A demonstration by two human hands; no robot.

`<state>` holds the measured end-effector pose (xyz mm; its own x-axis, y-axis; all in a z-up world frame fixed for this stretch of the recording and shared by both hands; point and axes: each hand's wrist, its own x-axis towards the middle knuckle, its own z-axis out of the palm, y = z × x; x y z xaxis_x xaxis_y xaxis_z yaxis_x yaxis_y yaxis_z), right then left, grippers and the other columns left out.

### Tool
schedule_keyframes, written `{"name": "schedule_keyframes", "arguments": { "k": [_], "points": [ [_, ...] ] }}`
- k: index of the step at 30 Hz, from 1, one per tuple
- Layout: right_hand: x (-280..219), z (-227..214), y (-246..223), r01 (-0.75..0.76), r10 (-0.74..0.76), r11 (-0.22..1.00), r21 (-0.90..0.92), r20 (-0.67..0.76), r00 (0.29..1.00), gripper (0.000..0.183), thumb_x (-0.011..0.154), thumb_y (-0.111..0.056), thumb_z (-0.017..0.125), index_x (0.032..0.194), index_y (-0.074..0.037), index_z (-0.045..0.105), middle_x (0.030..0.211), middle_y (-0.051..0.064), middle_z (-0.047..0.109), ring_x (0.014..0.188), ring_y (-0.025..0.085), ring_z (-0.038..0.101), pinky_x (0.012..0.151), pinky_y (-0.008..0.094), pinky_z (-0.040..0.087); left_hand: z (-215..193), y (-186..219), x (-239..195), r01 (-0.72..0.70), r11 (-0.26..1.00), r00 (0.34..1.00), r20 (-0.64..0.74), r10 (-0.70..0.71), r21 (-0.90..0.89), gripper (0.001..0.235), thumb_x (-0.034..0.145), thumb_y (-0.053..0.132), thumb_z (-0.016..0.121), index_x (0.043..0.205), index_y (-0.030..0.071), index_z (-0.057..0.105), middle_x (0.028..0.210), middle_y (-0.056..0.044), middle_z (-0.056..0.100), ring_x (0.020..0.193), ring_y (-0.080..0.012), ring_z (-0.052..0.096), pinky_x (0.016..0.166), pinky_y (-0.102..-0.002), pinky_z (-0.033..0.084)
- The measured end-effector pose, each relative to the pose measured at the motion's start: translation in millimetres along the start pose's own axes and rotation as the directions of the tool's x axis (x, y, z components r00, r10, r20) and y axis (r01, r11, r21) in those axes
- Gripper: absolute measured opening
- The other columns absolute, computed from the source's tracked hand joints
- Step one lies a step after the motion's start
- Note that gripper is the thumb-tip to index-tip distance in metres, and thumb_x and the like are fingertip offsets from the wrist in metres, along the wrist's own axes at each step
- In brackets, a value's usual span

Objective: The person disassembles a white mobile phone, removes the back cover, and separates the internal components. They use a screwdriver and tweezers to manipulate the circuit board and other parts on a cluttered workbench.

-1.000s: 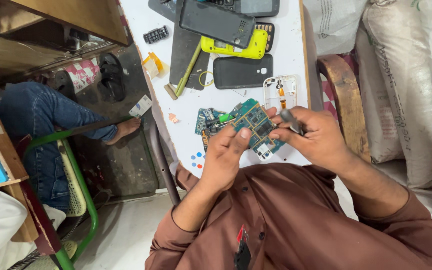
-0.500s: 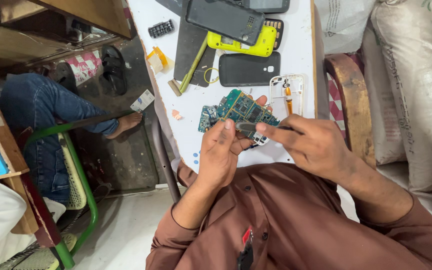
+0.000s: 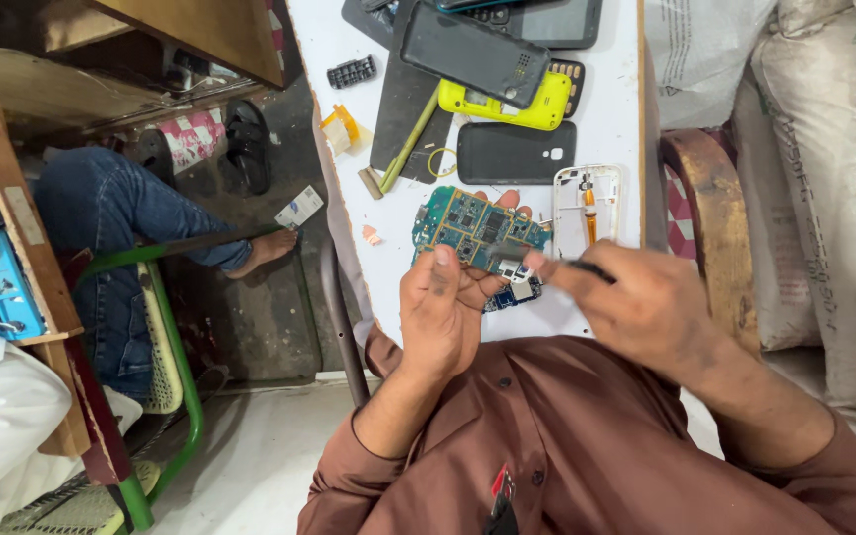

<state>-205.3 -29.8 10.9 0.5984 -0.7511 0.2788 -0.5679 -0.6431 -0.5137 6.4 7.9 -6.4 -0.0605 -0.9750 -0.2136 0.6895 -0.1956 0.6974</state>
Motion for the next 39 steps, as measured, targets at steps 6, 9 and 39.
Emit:
{"name": "schedule_keyframes", "arguments": {
  "k": [6, 9, 39],
  "points": [
    [0.0, -6.8, 3.2, -0.041, 0.038, 0.995, -0.086, -0.029, 0.999, 0.053, 0.088, -0.007, 0.078, 0.134, -0.031, 0.068, 0.071, 0.001, 0.053, 0.054, 0.018, 0.053, 0.048, 0.037, 0.044, 0.3, -4.1, -0.5, 0.019, 1.0, 1.0, -0.01, -0.019, -0.015, 0.063, 0.112, 0.04, 0.046, 0.154, -0.006, 0.038, 0.16, -0.03, 0.043, 0.139, -0.0382, 0.056, 0.114, -0.048, 0.052],
    [0.0, -9.0, 2.8, -0.06, 0.057, 0.996, -0.059, -0.052, 0.997, 0.06, 0.086, -0.003, 0.074, 0.14, -0.03, 0.067, 0.076, 0.002, 0.053, 0.057, 0.018, 0.052, 0.053, 0.036, 0.046, -0.5, -6.8, -1.4, 0.025, 1.0, 0.999, -0.028, -0.025, -0.011, 0.061, 0.112, 0.039, 0.047, 0.153, -0.006, 0.039, 0.158, -0.031, 0.045, 0.133, -0.0387, 0.059, 0.107, -0.046, 0.054],
    [-6.4, -4.8, 13.6, -0.051, 0.045, 0.997, -0.054, -0.099, 0.994, 0.057, 0.08, -0.008, 0.076, 0.134, -0.027, 0.069, 0.074, 0.0, 0.051, 0.056, 0.017, 0.054, 0.051, 0.035, 0.047, 8.2, -12.8, 6.6, -0.013, 1.0, 0.99, -0.142, 0.016, 0.02, 0.041, 0.107, 0.015, 0.06, 0.142, 0.003, 0.044, 0.149, -0.03, 0.053, 0.127, -0.0344, 0.065, 0.1, -0.045, 0.06]
  ]
}}
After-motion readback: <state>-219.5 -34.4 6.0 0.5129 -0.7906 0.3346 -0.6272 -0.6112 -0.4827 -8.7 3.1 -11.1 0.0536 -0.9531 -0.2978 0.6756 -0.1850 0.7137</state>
